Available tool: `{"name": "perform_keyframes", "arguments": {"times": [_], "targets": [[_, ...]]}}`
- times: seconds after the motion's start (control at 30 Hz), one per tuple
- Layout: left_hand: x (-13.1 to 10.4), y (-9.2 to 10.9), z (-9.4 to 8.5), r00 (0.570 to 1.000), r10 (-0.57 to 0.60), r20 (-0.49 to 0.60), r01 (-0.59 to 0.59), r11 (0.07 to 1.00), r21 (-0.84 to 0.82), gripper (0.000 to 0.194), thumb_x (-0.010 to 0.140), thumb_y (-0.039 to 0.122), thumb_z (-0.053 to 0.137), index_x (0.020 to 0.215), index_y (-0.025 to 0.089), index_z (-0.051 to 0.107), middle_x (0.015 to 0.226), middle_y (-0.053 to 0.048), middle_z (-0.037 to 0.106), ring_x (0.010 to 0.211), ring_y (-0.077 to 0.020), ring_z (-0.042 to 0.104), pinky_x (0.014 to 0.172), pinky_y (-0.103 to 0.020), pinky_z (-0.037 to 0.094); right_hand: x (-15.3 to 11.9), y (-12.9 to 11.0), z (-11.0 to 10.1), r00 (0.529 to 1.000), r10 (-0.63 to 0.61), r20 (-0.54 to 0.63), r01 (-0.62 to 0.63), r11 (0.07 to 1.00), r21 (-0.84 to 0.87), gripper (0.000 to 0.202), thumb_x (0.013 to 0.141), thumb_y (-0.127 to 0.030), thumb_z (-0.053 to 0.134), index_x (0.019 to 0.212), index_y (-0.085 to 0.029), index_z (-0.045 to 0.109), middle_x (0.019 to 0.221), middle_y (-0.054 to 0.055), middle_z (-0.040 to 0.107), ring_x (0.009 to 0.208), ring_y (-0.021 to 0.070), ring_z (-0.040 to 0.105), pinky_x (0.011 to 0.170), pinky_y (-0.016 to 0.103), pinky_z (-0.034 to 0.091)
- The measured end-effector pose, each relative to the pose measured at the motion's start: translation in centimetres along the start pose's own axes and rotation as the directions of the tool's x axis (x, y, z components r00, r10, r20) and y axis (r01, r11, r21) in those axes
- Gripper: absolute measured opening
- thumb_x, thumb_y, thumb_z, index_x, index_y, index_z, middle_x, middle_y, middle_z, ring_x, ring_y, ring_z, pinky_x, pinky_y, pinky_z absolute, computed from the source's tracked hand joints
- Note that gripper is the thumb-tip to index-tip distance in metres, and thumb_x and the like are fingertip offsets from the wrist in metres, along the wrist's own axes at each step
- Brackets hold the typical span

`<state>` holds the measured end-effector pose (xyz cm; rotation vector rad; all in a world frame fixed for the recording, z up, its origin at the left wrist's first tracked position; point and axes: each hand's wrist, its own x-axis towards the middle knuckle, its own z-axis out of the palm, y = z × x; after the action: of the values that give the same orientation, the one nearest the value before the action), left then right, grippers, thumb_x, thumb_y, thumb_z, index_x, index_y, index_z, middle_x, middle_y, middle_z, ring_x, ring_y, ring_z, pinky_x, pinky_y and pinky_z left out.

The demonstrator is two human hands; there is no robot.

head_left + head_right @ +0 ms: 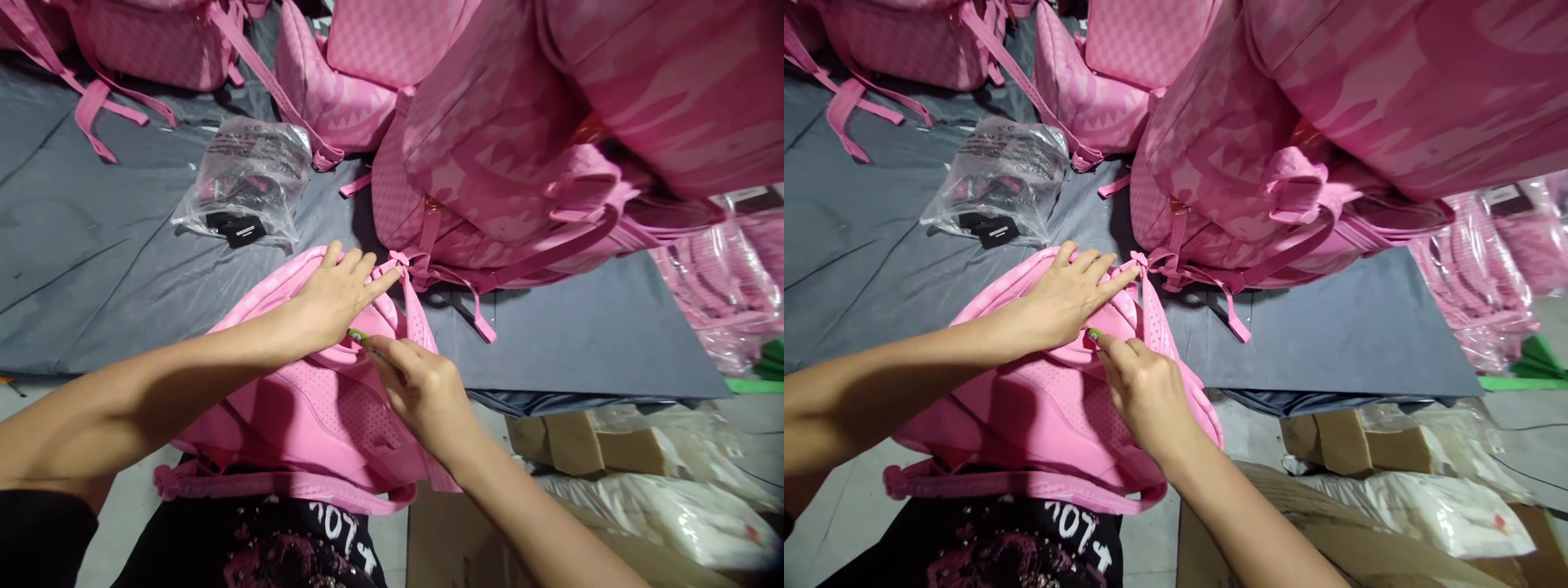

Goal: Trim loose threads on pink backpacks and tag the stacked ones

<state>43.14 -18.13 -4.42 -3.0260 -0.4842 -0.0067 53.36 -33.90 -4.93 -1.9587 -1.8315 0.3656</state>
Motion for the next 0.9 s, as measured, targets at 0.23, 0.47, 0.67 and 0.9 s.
{"name": "perform_keyframes", "arguments": {"times": [0.23,0.47,0.67,0.9], "targets": [[0.0,0.0,-0.2,1.000,-0.008,-0.007,0.008,1.000,-0.006,0.087,0.083,0.030,0.067,0.154,0.017,0.019,0.142,-0.020,0.045,0.123,-0.0352,0.046,0.106,-0.050,0.027,0.3,-0.2,-0.7,0.999,0.021,0.049,-0.026,0.994,0.102,0.018,0.092,-0.018,0.054,0.101,-0.019,0.069,0.088,0.005,0.076,0.066,0.0141,0.069,0.062,0.025,0.053],[0.1,0.1,-0.1,1.000,0.020,-0.013,-0.020,1.000,-0.004,0.091,0.083,0.028,0.067,0.156,0.018,0.012,0.153,-0.023,0.031,0.137,-0.0397,0.034,0.111,-0.055,0.023,-0.3,0.0,-0.5,0.997,0.052,-0.059,-0.046,0.994,0.094,0.018,0.093,-0.021,0.053,0.103,-0.019,0.068,0.082,0.004,0.076,0.062,0.0142,0.068,0.056,0.023,0.050],[0.2,0.2,0.2,1.000,0.028,0.005,-0.028,1.000,0.015,0.092,0.083,0.028,0.066,0.156,0.015,0.012,0.154,-0.025,0.028,0.138,-0.0412,0.033,0.111,-0.057,0.021,-0.6,0.5,0.0,0.993,0.044,-0.113,-0.032,0.993,0.109,0.017,0.093,-0.019,0.054,0.104,-0.019,0.066,0.089,0.004,0.077,0.068,0.0155,0.071,0.061,0.024,0.053],[0.3,0.2,0.2,0.999,0.036,0.006,-0.036,0.999,0.039,0.096,0.081,0.032,0.068,0.156,0.015,0.011,0.155,-0.026,0.027,0.141,-0.0420,0.027,0.112,-0.061,0.019,-0.8,0.5,-0.1,0.995,0.057,-0.086,-0.048,0.994,0.100,0.016,0.093,-0.019,0.054,0.104,-0.018,0.066,0.085,0.004,0.076,0.067,0.0153,0.071,0.062,0.024,0.052]]}}
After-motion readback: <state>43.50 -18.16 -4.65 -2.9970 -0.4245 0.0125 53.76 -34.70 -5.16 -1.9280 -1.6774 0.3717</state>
